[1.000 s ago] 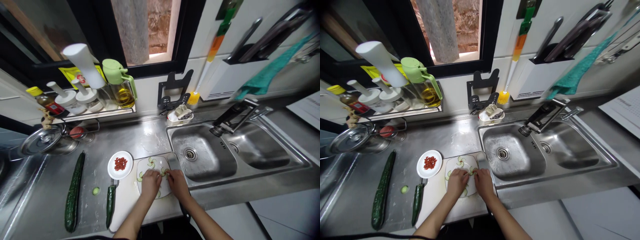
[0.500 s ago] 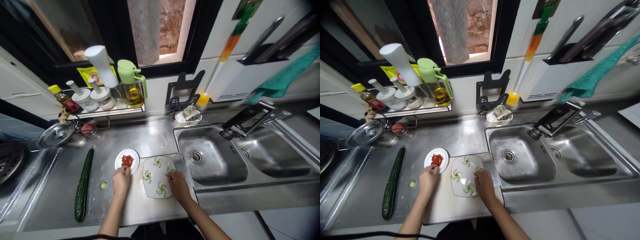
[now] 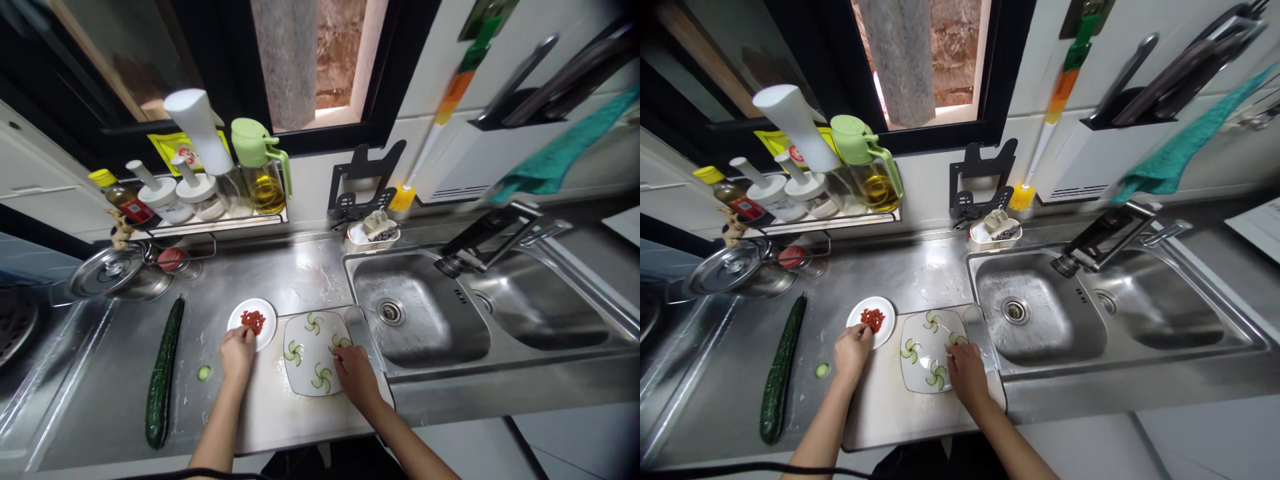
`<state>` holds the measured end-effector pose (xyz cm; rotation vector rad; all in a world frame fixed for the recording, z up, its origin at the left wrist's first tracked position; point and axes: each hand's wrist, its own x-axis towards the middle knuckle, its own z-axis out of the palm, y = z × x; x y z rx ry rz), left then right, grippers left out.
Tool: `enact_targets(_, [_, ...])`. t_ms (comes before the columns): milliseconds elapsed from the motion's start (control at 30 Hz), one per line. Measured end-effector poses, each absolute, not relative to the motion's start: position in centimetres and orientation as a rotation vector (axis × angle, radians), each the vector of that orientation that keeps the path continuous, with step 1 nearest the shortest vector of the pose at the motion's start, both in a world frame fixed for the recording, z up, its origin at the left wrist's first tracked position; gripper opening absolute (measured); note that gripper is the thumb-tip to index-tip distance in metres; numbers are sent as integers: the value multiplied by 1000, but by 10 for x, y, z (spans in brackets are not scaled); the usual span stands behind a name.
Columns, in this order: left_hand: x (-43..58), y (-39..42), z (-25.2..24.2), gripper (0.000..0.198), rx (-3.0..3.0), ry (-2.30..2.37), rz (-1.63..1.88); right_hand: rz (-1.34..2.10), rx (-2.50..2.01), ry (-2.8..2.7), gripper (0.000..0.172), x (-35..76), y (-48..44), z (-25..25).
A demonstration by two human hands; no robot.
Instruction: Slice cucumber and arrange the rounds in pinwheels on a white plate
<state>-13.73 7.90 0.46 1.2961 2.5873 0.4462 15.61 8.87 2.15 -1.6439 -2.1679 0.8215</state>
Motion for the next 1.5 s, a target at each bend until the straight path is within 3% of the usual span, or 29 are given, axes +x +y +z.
enact_targets(233, [-130, 69, 14, 26, 1346, 2531, 645, 822, -1642, -2174, 22, 156, 89, 21])
enact_targets(433, [-79, 44, 19, 22, 1703, 2110, 864, 825, -1627, -2166, 23, 159, 86, 21])
enact_targets(667, [-17, 20, 12, 18, 1909, 1762, 783, 1006, -1552, -2153, 22, 161, 68, 18])
enact_targets(1500, [-3, 17, -7, 17, 1902, 1699, 792, 1008, -1436, -2305, 27, 156, 48, 11])
